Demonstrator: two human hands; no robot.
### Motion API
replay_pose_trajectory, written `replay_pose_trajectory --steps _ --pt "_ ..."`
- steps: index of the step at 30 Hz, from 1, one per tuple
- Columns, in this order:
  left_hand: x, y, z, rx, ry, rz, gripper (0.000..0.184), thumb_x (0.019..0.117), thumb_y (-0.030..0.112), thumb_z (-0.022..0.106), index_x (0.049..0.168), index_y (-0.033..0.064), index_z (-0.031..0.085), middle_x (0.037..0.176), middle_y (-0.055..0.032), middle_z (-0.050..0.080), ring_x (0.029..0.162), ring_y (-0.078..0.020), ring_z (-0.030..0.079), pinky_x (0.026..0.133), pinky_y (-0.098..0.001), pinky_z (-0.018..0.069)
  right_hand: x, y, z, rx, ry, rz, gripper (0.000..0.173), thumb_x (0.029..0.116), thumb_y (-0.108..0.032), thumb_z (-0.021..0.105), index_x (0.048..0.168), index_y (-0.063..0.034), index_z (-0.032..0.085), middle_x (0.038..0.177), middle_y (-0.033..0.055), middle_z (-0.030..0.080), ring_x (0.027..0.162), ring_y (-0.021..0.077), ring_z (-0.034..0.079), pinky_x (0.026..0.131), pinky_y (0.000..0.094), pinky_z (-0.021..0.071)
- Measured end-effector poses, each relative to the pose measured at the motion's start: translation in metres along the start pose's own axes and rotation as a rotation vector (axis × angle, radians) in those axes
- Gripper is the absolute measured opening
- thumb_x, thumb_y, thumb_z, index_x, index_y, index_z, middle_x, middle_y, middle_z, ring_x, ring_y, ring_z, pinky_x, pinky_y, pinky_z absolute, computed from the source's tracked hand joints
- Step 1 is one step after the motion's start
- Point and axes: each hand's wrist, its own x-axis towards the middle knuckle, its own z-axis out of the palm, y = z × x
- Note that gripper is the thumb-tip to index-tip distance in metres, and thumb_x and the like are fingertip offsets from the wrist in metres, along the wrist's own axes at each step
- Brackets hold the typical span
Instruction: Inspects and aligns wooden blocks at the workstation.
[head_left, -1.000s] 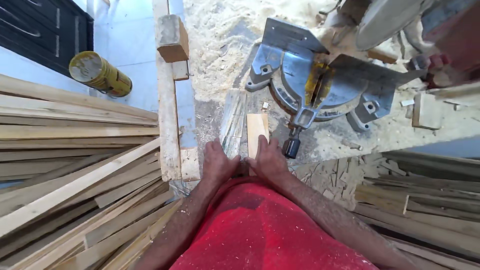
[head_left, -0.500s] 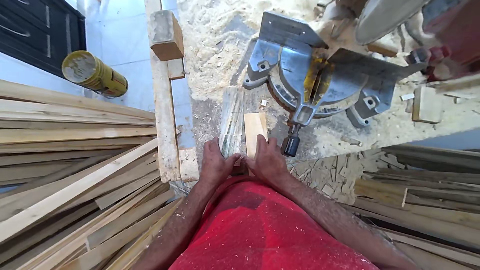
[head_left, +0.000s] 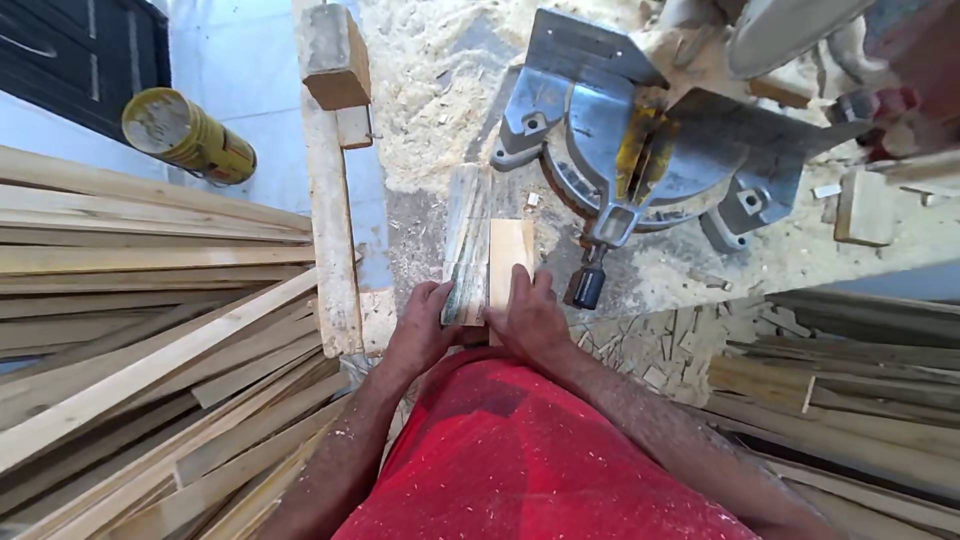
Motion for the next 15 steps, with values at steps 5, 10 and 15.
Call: replay_pose_trajectory --steps 5,10,15 --pt "0.001 -0.002 0.001 0.003 0.022 0.034 0.075 0.0809 0.024 0.089 0.147 0.015 0.055 0.141 -0.0148 0.054 0.12 -0.0288 0.062 0.097 -0.0485 0.0579 0.0 0.003 0.005 -0.014 0.055 -0.029 0.095 0.0797 -0.069 0.073 0.152 -0.0135 0.044 0.135 0.0252 0.051 0.097 0.0377 0.068 0.071 0.0496 0.0614" --pt "0.0 -0.006 0.004 -0.009 0.041 0.059 0.075 0.0808 0.027 0.089 0.146 0.0148 0.055 0.14 -0.0142 0.055 0.12 -0.0275 0.062 0.098 -0.0479 0.0577 0.001 0.007 0.008 -0.014 0.084 -0.056 0.099 0.0761 -0.071 0.076 0.151 -0.013 0.046 0.133 0.0246 0.052 0.096 0.0369 0.068 0.071 0.0499 0.0612" --pt "0.0 -0.009 0.005 -0.027 0.063 0.083 0.075 0.0796 0.026 0.09 0.145 0.0134 0.056 0.138 -0.0147 0.056 0.117 -0.0274 0.063 0.096 -0.047 0.0583 0.002 0.01 0.01 -0.03 0.097 -0.086 0.099 0.0756 -0.072 0.075 0.15 -0.0134 0.048 0.132 0.0235 0.053 0.095 0.036 0.068 0.069 0.0488 0.061"
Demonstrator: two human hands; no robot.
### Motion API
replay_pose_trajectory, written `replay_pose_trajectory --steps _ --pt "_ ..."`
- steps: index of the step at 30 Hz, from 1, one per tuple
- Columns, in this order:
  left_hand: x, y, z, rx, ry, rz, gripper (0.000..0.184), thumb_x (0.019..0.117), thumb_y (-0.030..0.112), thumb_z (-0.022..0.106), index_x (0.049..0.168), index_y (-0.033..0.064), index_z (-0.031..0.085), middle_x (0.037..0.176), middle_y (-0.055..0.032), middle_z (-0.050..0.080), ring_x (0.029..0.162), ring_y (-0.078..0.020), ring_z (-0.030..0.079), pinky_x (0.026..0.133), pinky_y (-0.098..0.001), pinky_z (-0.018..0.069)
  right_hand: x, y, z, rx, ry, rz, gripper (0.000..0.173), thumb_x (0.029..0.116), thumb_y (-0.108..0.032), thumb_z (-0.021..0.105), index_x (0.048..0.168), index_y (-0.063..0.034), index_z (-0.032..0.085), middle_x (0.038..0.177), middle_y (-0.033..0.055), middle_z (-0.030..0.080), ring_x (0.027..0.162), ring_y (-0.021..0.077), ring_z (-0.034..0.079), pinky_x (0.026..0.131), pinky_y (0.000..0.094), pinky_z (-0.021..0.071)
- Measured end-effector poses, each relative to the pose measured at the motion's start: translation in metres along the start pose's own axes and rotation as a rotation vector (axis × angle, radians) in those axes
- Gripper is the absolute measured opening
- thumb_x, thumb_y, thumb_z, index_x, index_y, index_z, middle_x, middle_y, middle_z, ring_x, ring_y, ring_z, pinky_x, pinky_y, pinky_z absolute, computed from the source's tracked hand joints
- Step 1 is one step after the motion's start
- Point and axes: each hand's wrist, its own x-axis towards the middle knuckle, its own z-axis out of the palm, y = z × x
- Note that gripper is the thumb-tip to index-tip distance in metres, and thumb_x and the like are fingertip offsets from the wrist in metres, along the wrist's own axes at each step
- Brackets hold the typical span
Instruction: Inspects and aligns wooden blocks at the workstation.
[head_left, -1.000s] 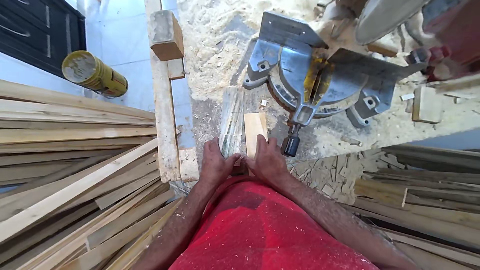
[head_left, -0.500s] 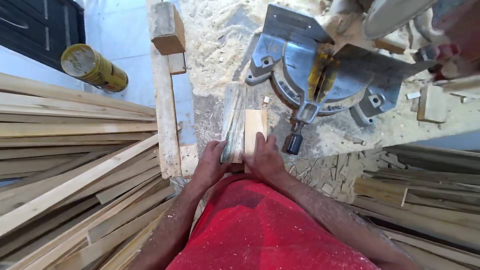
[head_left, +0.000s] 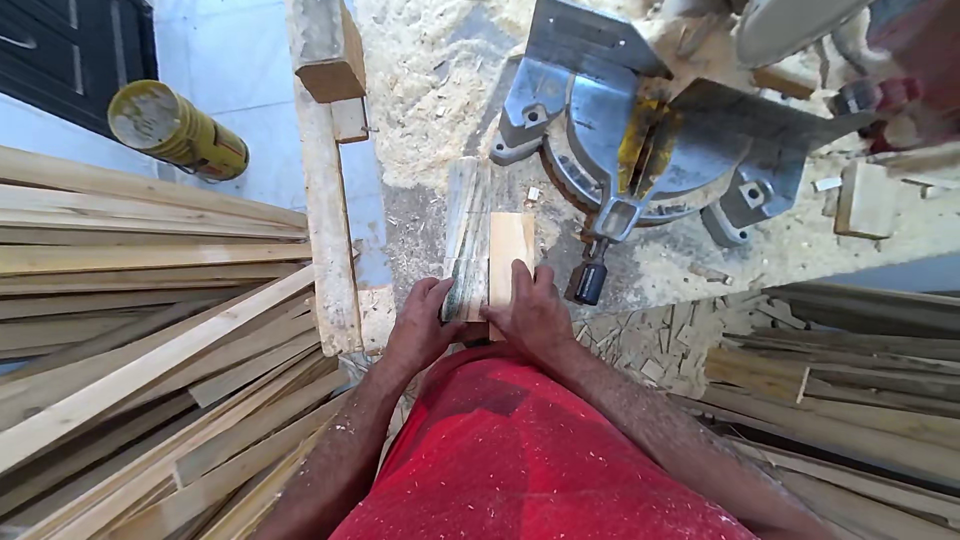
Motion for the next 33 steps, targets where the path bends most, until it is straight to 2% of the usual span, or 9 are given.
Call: replay_pose_trajectory --steps 10,14,16,18,21,23,26,29,33 --pt "0.0 -0.002 0.001 -0.001 0.015 0.016 0.074 0.0796 0.028 0.09 0.144 0.0133 0.057 0.137 -0.0145 0.056 0.115 -0.0269 0.064 0.095 -0.0468 0.0589 0.001 0.003 -0.001 0.009 -0.003 -0.017 0.1 0.0744 -0.074 0.076 0.15 -0.015 0.047 0.13 0.0228 0.053 0.096 0.0359 0.068 0.069 0.0492 0.0609" --pt "0.0 0.0 -0.001 0.001 -0.008 0.017 0.077 0.0791 0.031 0.09 0.145 0.0121 0.055 0.139 -0.0155 0.055 0.116 -0.029 0.064 0.093 -0.0492 0.0595 0.0 0.004 -0.004 0.035 -0.048 -0.006 0.101 0.0749 -0.075 0.075 0.153 -0.0182 0.045 0.137 0.0241 0.05 0.1 0.0385 0.067 0.072 0.0527 0.061" --pt "0.001 0.001 -0.008 -0.009 -0.055 -0.008 0.088 0.0757 0.035 0.093 0.149 0.0133 0.05 0.144 -0.0165 0.052 0.115 -0.0297 0.065 0.092 -0.0502 0.0601 -0.003 0.006 -0.011 0.077 -0.076 0.001 0.097 0.0793 -0.074 0.071 0.154 -0.0192 0.043 0.143 0.0238 0.046 0.103 0.0384 0.067 0.074 0.0525 0.0615" --pt "0.002 0.002 -0.02 -0.033 -0.104 -0.046 0.095 0.0738 0.037 0.094 0.153 0.0155 0.045 0.146 -0.0151 0.05 0.104 -0.0263 0.067 0.087 -0.0485 0.061 -0.008 0.01 -0.024 0.123 -0.097 0.002 0.087 0.088 -0.068 0.067 0.155 -0.0178 0.043 0.147 0.0225 0.044 0.105 0.0378 0.067 0.078 0.053 0.0616" --pt "0.006 -0.005 -0.039 -0.092 -0.117 -0.078 0.081 0.0815 0.034 0.089 0.15 0.0152 0.049 0.141 -0.0136 0.053 0.095 -0.0238 0.068 0.082 -0.0455 0.061 -0.015 0.02 -0.043 0.2 -0.091 -0.009 0.065 0.0969 -0.049 0.067 0.149 -0.0123 0.05 0.138 0.0186 0.054 0.108 0.0345 0.067 0.085 0.0531 0.0606" --pt "0.012 -0.011 -0.049 -0.085 -0.083 -0.065 0.068 0.0882 0.031 0.083 0.146 0.0113 0.054 0.143 -0.0154 0.054 0.105 -0.0271 0.067 0.088 -0.0477 0.0599 -0.02 0.025 -0.05 0.206 -0.077 -0.03 0.057 0.0973 -0.041 0.068 0.144 -0.0114 0.055 0.133 0.0163 0.058 0.107 0.032 0.068 0.086 0.0523 0.0605" --pt "0.032 -0.015 -0.063 -0.005 -0.047 0.012 0.054 0.094 0.031 0.076 0.141 0.01 0.058 0.144 -0.0168 0.055 0.121 -0.0308 0.063 0.1 -0.0517 0.0552 -0.022 0.026 -0.049 0.167 -0.065 -0.062 0.057 0.0949 -0.04 0.072 0.142 -0.0114 0.057 0.131 0.0147 0.061 0.108 0.0317 0.068 0.086 0.052 0.0604" --pt "0.055 -0.007 -0.074 0.08 -0.056 0.109 0.052 0.0952 0.032 0.074 0.141 0.0118 0.06 0.146 -0.0154 0.055 0.133 -0.0324 0.055 0.108 -0.0543 0.0491 -0.022 0.027 -0.038 0.16 -0.086 -0.07 0.059 0.0921 -0.041 0.074 0.141 -0.0115 0.058 0.131 0.0145 0.059 0.111 0.0316 0.067 0.087 0.051 0.0605" --pt "0.088 0.004 -0.085 0.16 -0.11 0.25 0.053 0.0947 0.034 0.074 0.142 0.0145 0.059 0.148 -0.0113 0.054 0.137 -0.0307 0.052 0.112 -0.0528 0.0461 -0.02 0.029 -0.03 0.156 -0.097 -0.1 0.065 0.0901 -0.041 0.076 0.143 -0.0089 0.056 0.14 0.0188 0.055 0.118 0.0344 0.064 0.091 0.0501 0.0591"
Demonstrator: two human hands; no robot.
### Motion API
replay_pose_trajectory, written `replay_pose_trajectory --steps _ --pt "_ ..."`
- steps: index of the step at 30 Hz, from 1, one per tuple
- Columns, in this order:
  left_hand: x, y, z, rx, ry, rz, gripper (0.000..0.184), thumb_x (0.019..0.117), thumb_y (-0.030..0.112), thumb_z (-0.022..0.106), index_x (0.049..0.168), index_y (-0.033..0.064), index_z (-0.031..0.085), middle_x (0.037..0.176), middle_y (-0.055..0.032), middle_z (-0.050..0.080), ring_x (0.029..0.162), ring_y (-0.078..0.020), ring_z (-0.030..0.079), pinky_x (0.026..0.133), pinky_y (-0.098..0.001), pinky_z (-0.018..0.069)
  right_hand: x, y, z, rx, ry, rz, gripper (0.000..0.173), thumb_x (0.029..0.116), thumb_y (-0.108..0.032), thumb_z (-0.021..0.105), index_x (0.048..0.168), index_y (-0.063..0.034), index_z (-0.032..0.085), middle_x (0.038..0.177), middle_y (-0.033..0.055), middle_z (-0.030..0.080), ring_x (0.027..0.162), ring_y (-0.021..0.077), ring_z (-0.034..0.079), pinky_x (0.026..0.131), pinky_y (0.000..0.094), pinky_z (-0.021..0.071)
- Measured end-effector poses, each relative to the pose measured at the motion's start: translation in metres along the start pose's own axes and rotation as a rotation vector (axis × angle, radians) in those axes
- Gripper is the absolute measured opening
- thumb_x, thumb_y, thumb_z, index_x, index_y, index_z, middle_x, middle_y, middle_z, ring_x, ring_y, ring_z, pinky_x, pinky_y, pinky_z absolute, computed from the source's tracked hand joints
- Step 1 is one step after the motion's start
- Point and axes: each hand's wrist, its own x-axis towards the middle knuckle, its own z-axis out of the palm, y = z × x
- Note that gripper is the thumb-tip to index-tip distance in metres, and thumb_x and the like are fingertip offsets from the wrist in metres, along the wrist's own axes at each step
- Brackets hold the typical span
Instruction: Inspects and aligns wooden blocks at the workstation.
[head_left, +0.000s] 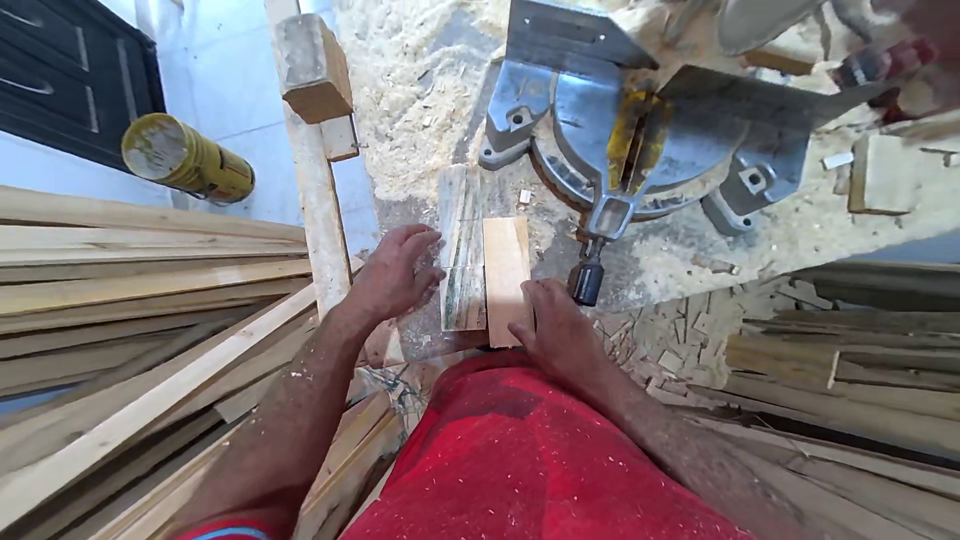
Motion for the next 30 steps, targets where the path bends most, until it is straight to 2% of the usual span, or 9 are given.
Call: replay_pose_trajectory --steps 4,7,9,11,13,17,19,21,30 --pt "0.016 0.004 -0.008 0.015 -0.043 -0.099 0.052 0.0954 0.034 0.073 0.141 0.0127 0.06 0.143 -0.013 0.058 0.129 -0.0303 0.059 0.107 -0.0536 0.0503 -0.001 0.003 -0.001 -0.016 -0.027 -0.016 0.071 0.0918 -0.043 0.075 0.149 -0.0086 0.05 0.148 0.0212 0.048 0.121 0.0375 0.062 0.091 0.0515 0.0586" --pt "0.018 0.009 -0.002 -0.123 -0.021 -0.406 0.029 0.0999 0.03 0.068 0.12 0.0095 0.069 0.101 -0.0084 0.074 0.089 -0.0235 0.074 0.084 -0.0524 0.0612 0.007 0.0 0.004 -0.022 0.022 0.021 0.078 0.0907 -0.046 0.075 0.151 -0.0068 0.045 0.146 0.021 0.05 0.119 0.0369 0.063 0.09 0.05 0.0592" --pt "0.011 0.008 0.011 -0.319 -0.124 -0.584 0.029 0.1017 0.037 0.065 0.112 0.0108 0.071 0.088 -0.0052 0.076 0.076 -0.0199 0.076 0.076 -0.0475 0.066 0.012 -0.008 0.01 0.026 0.07 0.095 0.081 0.0909 -0.047 0.074 0.152 -0.0039 0.042 0.143 0.0229 0.052 0.119 0.0395 0.062 0.09 0.0527 0.058" --pt "0.004 0.009 0.024 -0.429 -0.167 -0.633 0.031 0.0992 0.037 0.069 0.113 0.0095 0.071 0.087 -0.0061 0.076 0.073 -0.0204 0.075 0.072 -0.0464 0.0656 0.017 -0.018 0.018 0.115 0.151 0.178 0.084 0.0893 -0.045 0.077 0.15 0.0003 0.041 0.134 0.0259 0.055 0.116 0.043 0.061 0.09 0.0569 0.0565" --pt "0.006 0.01 0.032 -0.426 -0.138 -0.617 0.034 0.0955 0.038 0.074 0.115 0.0105 0.071 0.085 -0.004 0.075 0.071 -0.0186 0.074 0.071 -0.0447 0.0657 0.032 -0.026 0.024 0.155 0.2 0.283 0.086 0.0877 -0.05 0.077 0.15 0.0001 0.044 0.13 0.0234 0.058 0.114 0.0401 0.063 0.09 0.0544 0.0572" --pt "0.009 0.004 0.033 -0.397 -0.15 -0.591 0.029 0.0926 0.038 0.077 0.105 0.0128 0.073 0.078 -0.0015 0.075 0.067 -0.0167 0.073 0.068 -0.0443 0.0651 0.043 -0.036 0.039 0.148 0.289 0.384 0.086 0.0848 -0.051 0.078 0.149 -0.0028 0.049 0.126 0.0212 0.059 0.113 0.0391 0.062 0.09 0.0546 0.0564" --pt "0.012 -0.001 0.034 -0.384 -0.16 -0.567 0.028 0.0908 0.04 0.078 0.099 0.0132 0.075 0.079 -0.0026 0.075 0.071 -0.0189 0.074 0.073 -0.0492 0.0639 0.044 -0.04 0.036 0.154 0.26 0.431 0.087 0.085 -0.051 0.079 0.151 -0.0054 0.047 0.128 0.0202 0.058 0.115 0.0389 0.06 0.092 0.0554 0.0552" --pt "0.015 -0.004 0.034 -0.421 -0.175 -0.582 0.026 0.0905 0.039 0.078 0.095 0.0136 0.074 0.079 -0.002 0.076 0.071 -0.0181 0.075 0.073 -0.0473 0.0652 0.046 -0.043 0.034 0.144 0.23 0.457 0.087 0.0852 -0.051 0.079 0.152 -0.0062 0.046 0.131 0.0198 0.058 0.117 0.0387 0.06 0.094 0.0554 0.0549" --pt "0.02 -0.008 0.033 -0.583 -0.216 -0.635 0.025 0.0935 0.035 0.077 0.093 0.0102 0.074 0.075 -0.0034 0.076 0.066 -0.0179 0.075 0.067 -0.0416 0.0665 0.048 -0.046 0.03 0.095 0.183 0.483 0.089 0.0865 -0.054 0.076 0.155 -0.0076 0.044 0.134 0.018 0.056 0.119 0.0379 0.058 0.096 0.0543 0.0541"
